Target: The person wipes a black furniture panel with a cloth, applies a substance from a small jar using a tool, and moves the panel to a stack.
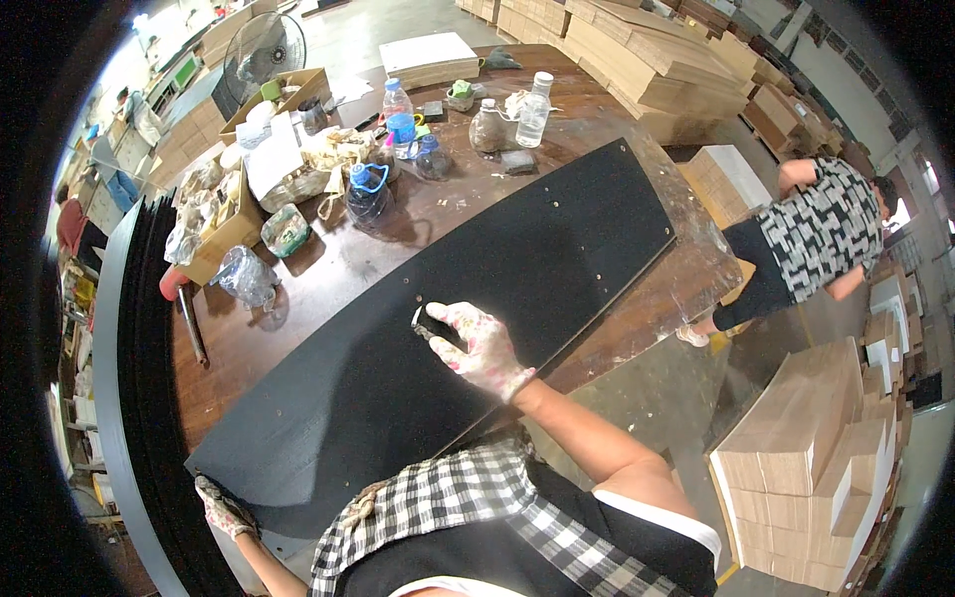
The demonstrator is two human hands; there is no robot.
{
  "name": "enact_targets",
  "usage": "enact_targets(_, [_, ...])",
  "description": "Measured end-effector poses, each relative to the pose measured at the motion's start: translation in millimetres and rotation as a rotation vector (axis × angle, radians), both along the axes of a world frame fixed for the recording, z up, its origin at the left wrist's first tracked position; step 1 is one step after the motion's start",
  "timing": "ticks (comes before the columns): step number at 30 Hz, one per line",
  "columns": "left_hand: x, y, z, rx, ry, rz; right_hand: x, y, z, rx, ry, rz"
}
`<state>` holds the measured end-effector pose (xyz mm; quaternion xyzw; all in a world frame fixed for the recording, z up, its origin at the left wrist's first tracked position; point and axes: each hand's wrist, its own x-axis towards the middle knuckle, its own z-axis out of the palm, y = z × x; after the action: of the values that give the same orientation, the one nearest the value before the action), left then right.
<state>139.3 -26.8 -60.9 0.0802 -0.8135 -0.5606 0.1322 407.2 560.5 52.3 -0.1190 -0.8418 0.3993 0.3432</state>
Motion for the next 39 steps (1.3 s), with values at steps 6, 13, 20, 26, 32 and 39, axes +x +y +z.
enact_targets(6, [26.9, 69.7, 58.4, 0.133, -0.174, 0.074, -24.5, 14.5, -0.6, 0.035, -0.019, -0.032])
enact_targets(13, [27.4, 61.5, 43.1, -0.21, -0.069, 0.07, -70.7, 5.5, 7.3, 0.144, -0.039, 0.071])
enact_targets(20, [13.4, 58.1, 57.7, -0.481, -0.061, 0.12, -168.4, 16.3, 19.8, -0.077, -0.087, 0.143])
enact_targets(26, [23.0, 41.6, 52.9, -0.886, 0.036, 0.011, -307.2, 18.9, 29.2, 0.362, -0.289, 0.088])
enact_targets(32, [22.2, 6.1, 16.2, -0.617, -0.023, 0.058, -403.4, 12.0, -2.1, 0.533, -0.412, 0.15])
enact_targets(39, [27.7, 37.3, 50.0, -0.554, -0.104, 0.09, -425.2, 23.8, -32.2, 0.683, -0.535, 0.259])
